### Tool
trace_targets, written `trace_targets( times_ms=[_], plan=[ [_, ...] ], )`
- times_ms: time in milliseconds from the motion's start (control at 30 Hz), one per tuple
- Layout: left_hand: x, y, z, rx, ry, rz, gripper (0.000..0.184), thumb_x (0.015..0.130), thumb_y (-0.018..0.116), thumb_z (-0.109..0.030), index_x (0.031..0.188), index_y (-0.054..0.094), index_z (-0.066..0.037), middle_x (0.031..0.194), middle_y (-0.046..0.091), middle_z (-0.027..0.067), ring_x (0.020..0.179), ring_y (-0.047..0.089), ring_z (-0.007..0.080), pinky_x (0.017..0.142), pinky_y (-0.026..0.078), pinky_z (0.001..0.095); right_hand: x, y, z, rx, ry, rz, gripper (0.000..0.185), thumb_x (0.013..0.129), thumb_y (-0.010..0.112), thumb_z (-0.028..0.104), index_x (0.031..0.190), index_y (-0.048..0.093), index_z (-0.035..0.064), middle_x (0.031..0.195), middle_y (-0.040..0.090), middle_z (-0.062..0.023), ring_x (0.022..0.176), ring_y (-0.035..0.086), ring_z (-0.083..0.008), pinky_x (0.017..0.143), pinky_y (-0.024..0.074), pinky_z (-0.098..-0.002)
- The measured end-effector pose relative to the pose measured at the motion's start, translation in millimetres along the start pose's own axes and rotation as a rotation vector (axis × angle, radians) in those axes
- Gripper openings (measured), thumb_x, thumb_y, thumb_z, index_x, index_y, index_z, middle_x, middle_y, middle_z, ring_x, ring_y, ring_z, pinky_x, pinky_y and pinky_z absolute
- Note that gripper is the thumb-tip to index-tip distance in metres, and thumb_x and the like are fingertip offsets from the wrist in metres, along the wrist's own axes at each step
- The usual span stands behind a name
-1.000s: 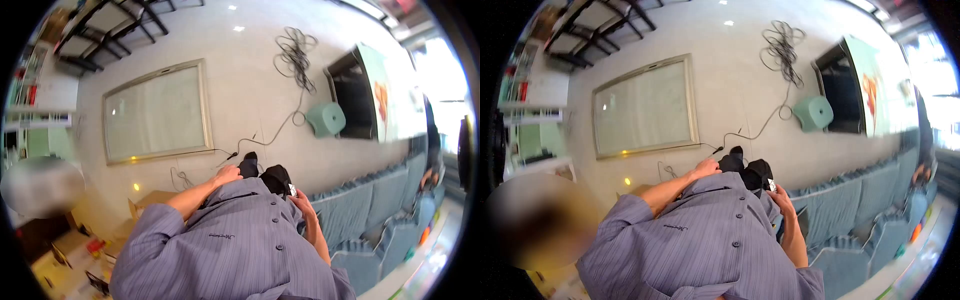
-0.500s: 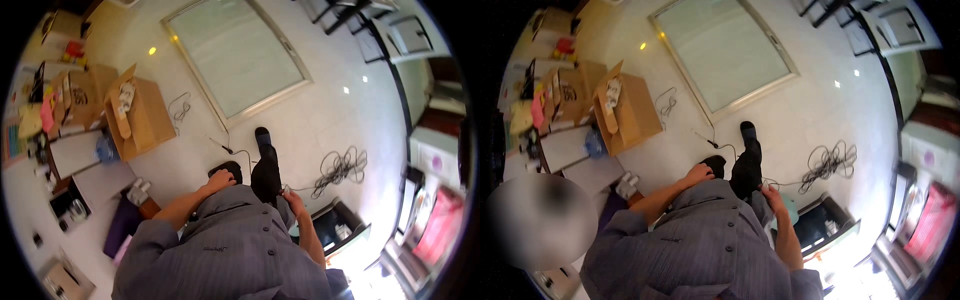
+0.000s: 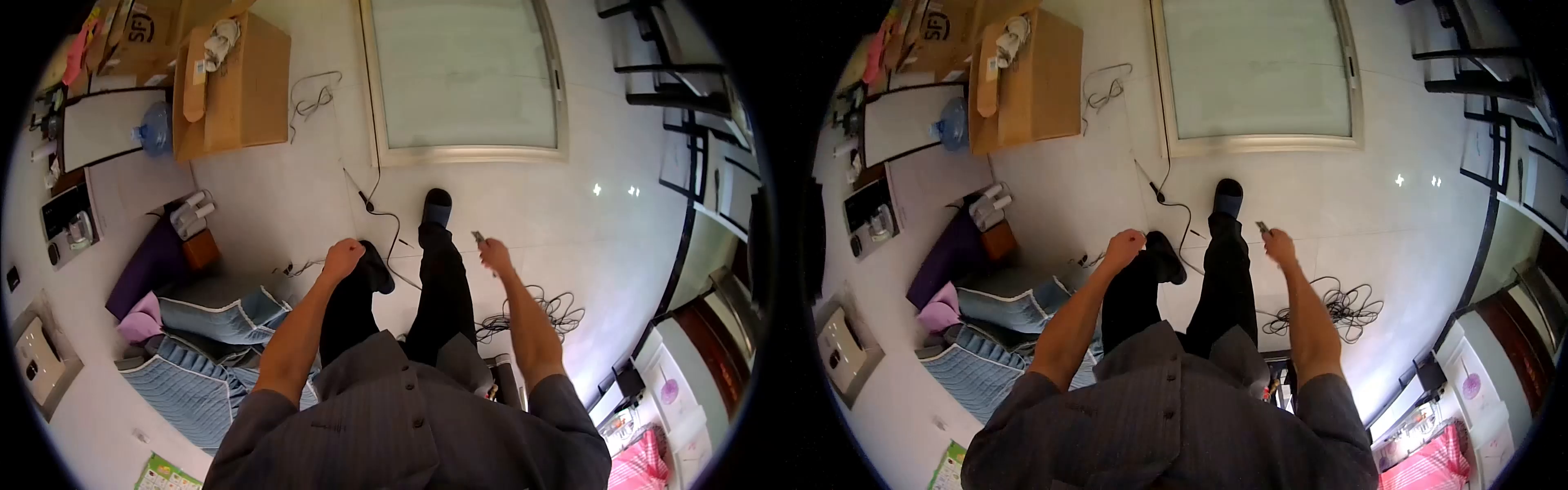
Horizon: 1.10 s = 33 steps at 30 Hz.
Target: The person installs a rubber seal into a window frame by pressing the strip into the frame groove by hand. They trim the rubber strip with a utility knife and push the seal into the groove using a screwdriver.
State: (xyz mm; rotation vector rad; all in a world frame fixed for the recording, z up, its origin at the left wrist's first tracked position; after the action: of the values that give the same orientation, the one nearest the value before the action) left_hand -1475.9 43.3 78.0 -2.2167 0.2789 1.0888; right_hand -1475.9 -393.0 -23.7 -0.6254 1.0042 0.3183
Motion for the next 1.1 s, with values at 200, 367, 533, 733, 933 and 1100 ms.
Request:
trace_targets(
  times_ms=[200,367,533,733,933,1100],
  plan=[
    [153.5,52.8,52.5,-0.076,0.179,-0.176,0.026,0.087,0.060,-0.026,0.093,0.069,-0.003,0.091,0.070,0.0136,0.084,0.067,0.0271,0.076,0.051,0.0366,144.2,16.5,93.4,-0.367,-0.326,-0.087,0.039,0.090,0.050,0.036,0.083,0.061,-0.0001,0.082,0.066,-0.0205,0.084,0.063,-0.0391,0.075,0.0482,-0.0483],
    [278.7,91.4,118.2,-0.121,0.046,-0.308,0.029,0.086,0.059,-0.026,0.099,0.067,-0.001,0.096,0.069,0.0175,0.090,0.065,0.0327,0.081,0.051,0.0389,259.3,101.6,138.2,-0.265,-0.420,0.027,0.032,0.092,0.053,0.031,0.087,0.061,-0.0004,0.078,0.065,-0.0191,0.074,0.065,-0.0336,0.070,0.0496,-0.0447],
    [343.3,112.3,139.1,-0.203,0.078,-0.467,0.032,0.085,0.063,-0.027,0.104,0.066,-0.001,0.098,0.069,0.0173,0.092,0.066,0.0313,0.082,0.051,0.0390,305.0,185.8,176.7,-0.374,-0.696,0.108,0.026,0.094,0.056,0.024,0.088,0.057,-0.0020,0.077,0.062,-0.0201,0.075,0.062,-0.0371,0.068,0.0476,-0.0450],
    [363.4,141.7,125.7,-0.282,0.141,-0.398,0.039,0.086,0.067,-0.028,0.110,0.061,0.002,0.096,0.068,0.0170,0.087,0.065,0.0273,0.081,0.050,0.0370,324.7,230.4,197.7,-0.426,-1.047,-0.005,0.020,0.095,0.054,0.021,0.094,0.050,0.0013,0.089,0.060,-0.0225,0.084,0.058,-0.0440,0.071,0.0446,-0.0504],
    [382.3,155.2,156.3,-0.763,0.016,-0.505,0.032,0.088,0.064,-0.023,0.105,0.061,0.004,0.091,0.067,0.0112,0.081,0.062,0.0205,0.076,0.050,0.0327,324.1,241.4,207.5,-0.487,-1.071,-0.003,0.019,0.095,0.053,0.020,0.094,0.048,0.0017,0.088,0.059,-0.0234,0.082,0.058,-0.0450,0.070,0.0444,-0.0515],
    [381.5,162.2,148.5,-1.005,-0.004,-0.232,0.019,0.088,0.061,-0.017,0.094,0.065,0.001,0.076,0.061,0.0042,0.066,0.054,0.0107,0.060,0.044,0.0252,326.9,251.1,205.9,-0.475,-1.108,-0.005,0.018,0.095,0.053,0.019,0.095,0.048,0.0024,0.087,0.060,-0.0222,0.079,0.059,-0.0441,0.067,0.0452,-0.0515]
  ],
)
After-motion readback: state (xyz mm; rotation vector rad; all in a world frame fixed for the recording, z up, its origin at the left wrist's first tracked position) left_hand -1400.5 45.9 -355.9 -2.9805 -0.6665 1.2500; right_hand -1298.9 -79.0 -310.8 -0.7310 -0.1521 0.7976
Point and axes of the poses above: each hand's wrist, its own x-axis towards the middle knuckle, its own y-axis out of the palm, z = x × y, the point moved 8 cm from there along x, towards the middle knuckle
